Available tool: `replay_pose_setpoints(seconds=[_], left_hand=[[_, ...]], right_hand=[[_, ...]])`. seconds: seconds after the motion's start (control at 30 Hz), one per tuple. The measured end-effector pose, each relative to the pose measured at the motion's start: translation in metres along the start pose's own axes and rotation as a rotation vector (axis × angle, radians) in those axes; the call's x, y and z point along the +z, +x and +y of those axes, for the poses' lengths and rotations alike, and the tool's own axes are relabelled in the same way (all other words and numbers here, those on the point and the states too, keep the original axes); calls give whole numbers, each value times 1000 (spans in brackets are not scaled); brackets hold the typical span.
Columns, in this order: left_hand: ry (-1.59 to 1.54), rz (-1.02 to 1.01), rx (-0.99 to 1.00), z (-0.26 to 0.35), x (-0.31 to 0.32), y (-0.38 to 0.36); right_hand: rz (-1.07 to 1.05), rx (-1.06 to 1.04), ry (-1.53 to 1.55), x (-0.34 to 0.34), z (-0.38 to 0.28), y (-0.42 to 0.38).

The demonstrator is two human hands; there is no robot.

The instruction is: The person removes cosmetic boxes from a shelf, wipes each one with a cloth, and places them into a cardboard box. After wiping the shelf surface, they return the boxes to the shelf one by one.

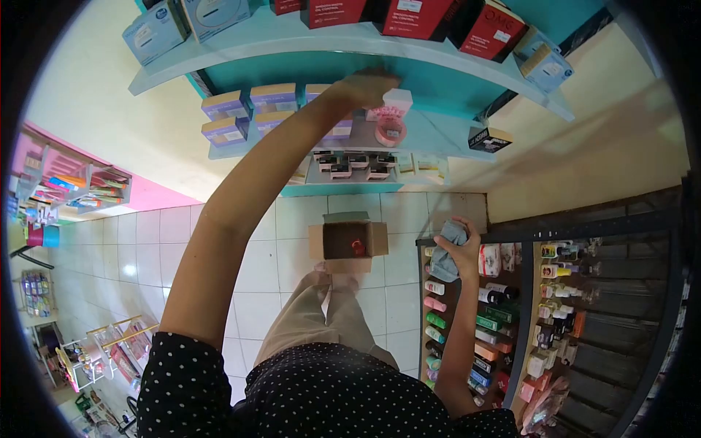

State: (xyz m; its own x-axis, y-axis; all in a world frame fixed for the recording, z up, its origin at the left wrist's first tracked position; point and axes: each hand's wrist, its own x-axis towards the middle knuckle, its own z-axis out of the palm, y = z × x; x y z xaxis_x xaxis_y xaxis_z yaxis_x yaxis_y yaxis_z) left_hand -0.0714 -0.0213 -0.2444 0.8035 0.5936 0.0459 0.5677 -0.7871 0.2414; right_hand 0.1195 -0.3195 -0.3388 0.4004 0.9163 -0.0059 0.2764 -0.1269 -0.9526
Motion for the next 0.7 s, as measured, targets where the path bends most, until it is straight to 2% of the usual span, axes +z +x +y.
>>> replay_pose_setpoints(seconds=[0.17,0.2,0.27,0.3,0.33,0.4,0.43,0.5,0.57,0.6,0.67,0.7], left_hand=[[51,-34,77,-4,-7,-5],[55,1,-16,13,-19,-22],[132,489,61,28,-15,-47],[28,682,61,46,-13,-63],[-85,870,59,64,-8,-82],[-176,1110,83,85,42,-117],[-257,1035,47,105,70,-138],[-385,512,-67,125,137,-166],[-424,318,60,128,210,-181],[-453,214,3,125,249,-185],[-504,1,-119,116,322,-190],[-490,-13,-120,107,362,-189]], right_hand=[[25,153,48,-1,15,-29],[15,154,31,0,14,-37],[28,192,43,4,39,-59],[26,198,43,7,54,-68],[16,123,-114,11,66,-82],[-52,373,-82,25,75,-113],[-51,404,-19,38,106,-136],[-97,529,-119,61,132,-178],[-206,711,-185,85,152,-216],[-192,696,-187,103,175,-244],[-226,808,-209,127,180,-272],[-257,873,-187,138,186,-280]])
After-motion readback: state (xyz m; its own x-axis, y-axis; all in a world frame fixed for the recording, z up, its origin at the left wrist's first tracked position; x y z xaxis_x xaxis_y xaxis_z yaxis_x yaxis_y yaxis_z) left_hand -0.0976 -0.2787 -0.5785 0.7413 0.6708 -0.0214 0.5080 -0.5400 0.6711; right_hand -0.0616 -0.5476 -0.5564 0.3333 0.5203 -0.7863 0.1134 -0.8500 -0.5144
